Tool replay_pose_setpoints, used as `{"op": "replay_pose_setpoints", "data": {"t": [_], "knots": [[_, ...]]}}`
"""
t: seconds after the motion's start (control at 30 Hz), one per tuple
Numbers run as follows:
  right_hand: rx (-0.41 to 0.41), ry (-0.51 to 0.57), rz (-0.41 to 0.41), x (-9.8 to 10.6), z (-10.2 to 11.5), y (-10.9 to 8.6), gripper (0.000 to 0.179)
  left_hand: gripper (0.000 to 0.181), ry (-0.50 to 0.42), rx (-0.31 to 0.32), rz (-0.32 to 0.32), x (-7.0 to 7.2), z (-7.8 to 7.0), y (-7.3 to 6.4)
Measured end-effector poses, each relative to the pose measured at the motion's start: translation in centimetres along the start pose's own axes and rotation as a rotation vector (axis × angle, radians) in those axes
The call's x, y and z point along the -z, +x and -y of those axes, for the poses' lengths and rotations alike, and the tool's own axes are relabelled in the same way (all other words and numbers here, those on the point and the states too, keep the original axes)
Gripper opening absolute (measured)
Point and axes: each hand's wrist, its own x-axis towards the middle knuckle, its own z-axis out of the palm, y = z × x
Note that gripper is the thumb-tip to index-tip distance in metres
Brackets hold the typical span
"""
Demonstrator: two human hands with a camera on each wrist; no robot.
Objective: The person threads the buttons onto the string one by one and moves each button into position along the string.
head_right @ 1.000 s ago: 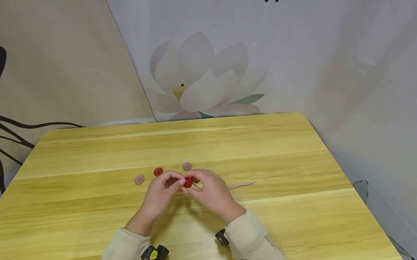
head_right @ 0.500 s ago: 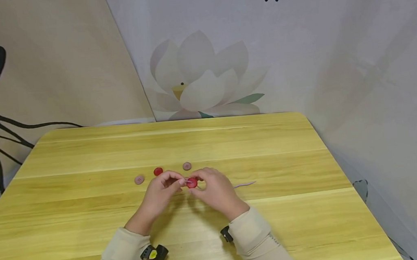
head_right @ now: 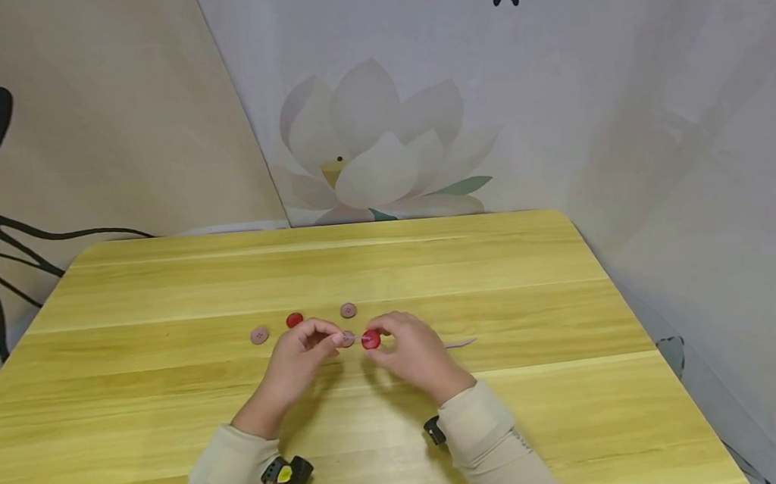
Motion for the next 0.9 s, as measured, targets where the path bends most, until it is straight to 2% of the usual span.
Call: {"op": "replay_pose_setpoints", "data": {"t": [0.27, 0.47, 0.67, 0.9], "knots": [[-0.04, -0.016, 0.03, 0.5, -1.0, 0.1, 0.024, 0.007, -0.014, 0.014, -0.014, 0.1, 0.0, 0.0], [-0.045, -0.034, 0.041, 0.7, -1.7, 0.1, 0.024, 0.005, -0.03, -0.002, -0.02, 0.2, 0.0, 0.0], [-0.085, -0.048, 0.053, 0.9, -2.2, 0.0, 0.023, 0.004, -0.046, -0.008, -0.02, 0.3, 0.0, 0.0], [-0.115, -0.076, 0.099, 1.2, -2.6, 0.1, 0.02, 0.006, -0.062, -0.015, -0.01, 0.5, 0.0, -0.1]]}}
